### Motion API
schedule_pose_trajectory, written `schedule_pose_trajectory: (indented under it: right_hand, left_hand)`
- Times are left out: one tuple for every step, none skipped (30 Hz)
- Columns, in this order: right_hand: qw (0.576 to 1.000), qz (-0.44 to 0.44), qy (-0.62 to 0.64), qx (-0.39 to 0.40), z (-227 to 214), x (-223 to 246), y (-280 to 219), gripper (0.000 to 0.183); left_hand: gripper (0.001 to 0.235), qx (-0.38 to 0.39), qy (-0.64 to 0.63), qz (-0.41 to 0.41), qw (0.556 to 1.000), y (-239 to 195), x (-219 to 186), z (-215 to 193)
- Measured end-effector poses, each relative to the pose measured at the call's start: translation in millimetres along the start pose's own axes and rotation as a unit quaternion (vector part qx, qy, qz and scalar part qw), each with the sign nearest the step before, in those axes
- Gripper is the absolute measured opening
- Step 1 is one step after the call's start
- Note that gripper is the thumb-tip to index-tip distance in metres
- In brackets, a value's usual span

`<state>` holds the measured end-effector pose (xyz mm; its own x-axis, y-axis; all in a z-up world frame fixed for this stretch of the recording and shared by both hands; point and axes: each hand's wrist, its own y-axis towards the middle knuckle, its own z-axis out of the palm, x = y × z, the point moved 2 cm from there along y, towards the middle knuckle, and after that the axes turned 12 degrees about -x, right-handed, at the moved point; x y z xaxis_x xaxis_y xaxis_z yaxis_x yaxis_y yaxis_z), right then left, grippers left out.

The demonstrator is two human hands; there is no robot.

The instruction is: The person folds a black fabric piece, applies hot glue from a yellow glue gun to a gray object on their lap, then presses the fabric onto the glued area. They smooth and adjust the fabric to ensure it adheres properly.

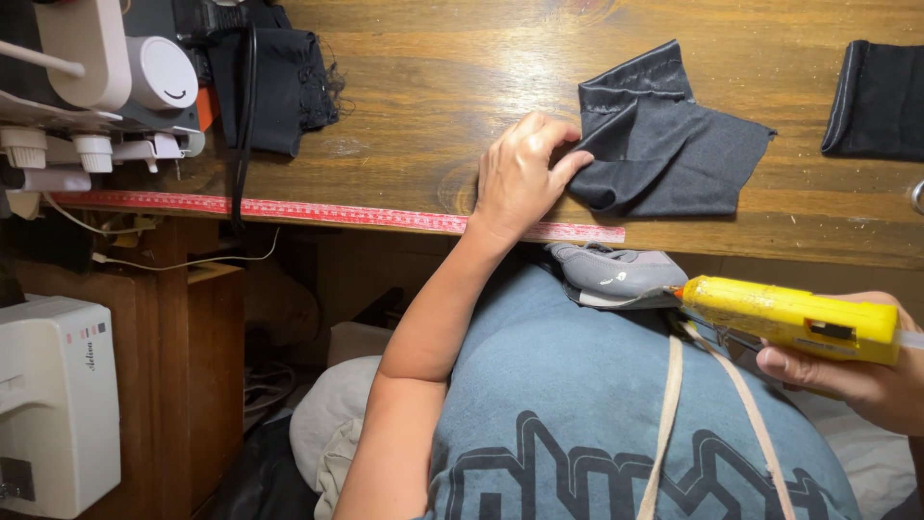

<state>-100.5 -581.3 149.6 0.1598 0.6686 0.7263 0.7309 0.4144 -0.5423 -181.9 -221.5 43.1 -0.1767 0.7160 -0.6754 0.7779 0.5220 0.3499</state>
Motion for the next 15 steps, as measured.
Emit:
schedule_pose_trajectory:
  right_hand:
    - [1.000,0.003,0.005,-0.003,0.2,-0.4,-0.7,0.019]
    - [1.000,0.005,0.005,-0.003,0.2,3.7,-0.6,0.019]
    - [0.999,0.016,-0.029,-0.005,0.3,7.3,-0.6,0.020]
    - [0.998,0.026,-0.064,-0.007,0.0,11.4,0.3,0.022]
    - [0.998,0.027,-0.063,-0.007,-1.4,8.9,1.8,0.022]
    - [0.999,0.008,-0.051,0.013,-2.1,7.2,3.3,0.024]
    - [0.999,-0.011,-0.038,0.032,-2.7,5.5,4.7,0.030]
    - [0.999,-0.011,-0.038,0.033,-3.5,1.7,5.2,0.030]
    - [0.999,0.000,-0.028,0.026,-4.7,-2.3,5.7,0.031]
    - [1.000,0.011,-0.017,0.018,-5.9,-6.4,6.1,0.034]
    - [1.000,0.011,-0.017,0.018,-4.3,-4.7,5.7,0.034]
    - [0.999,0.036,-0.039,-0.008,-4.1,-4.2,5.1,0.031]
    - [0.996,0.061,-0.062,-0.034,-3.9,-3.7,4.3,0.029]
    - [0.996,0.061,-0.061,-0.035,-4.6,-4.2,4.6,0.029]
    - [0.998,0.056,-0.037,-0.019,-4.5,-4.3,4.9,0.031]
  left_hand:
    - [0.017,-0.010,-0.005,0.006,1.000,0.9,0.4,2.1]
    - [0.017,-0.008,-0.006,0.006,1.000,1.2,0.8,2.0]
    - [0.015,-0.008,-0.009,0.000,1.000,1.4,1.5,1.7]
    - [0.014,-0.009,-0.012,-0.005,1.000,2.5,2.4,1.2]
    - [0.014,-0.008,-0.012,-0.005,1.000,2.8,4.2,2.4]
    - [0.014,-0.013,-0.020,-0.004,1.000,2.7,6.0,3.2]
    - [0.014,-0.018,-0.028,-0.003,0.999,2.6,7.8,4.0]
    - [0.014,-0.018,-0.027,-0.004,0.999,2.6,8.7,4.2]
    - [0.012,-0.018,-0.031,-0.010,0.999,2.7,9.7,4.4]
    - [0.011,-0.017,-0.035,-0.015,0.999,3.4,10.5,4.9]
    - [0.011,-0.017,-0.035,-0.015,0.999,4.6,9.5,2.6]
    - [0.012,-0.021,-0.036,-0.013,0.999,6.0,8.0,0.5]
    - [0.013,-0.024,-0.036,-0.011,0.999,7.4,6.4,-1.6]
    - [0.013,-0.024,-0.037,-0.010,0.999,9.0,5.3,-2.5]
    - [0.012,-0.039,-0.043,0.013,0.998,10.5,3.4,-4.1]
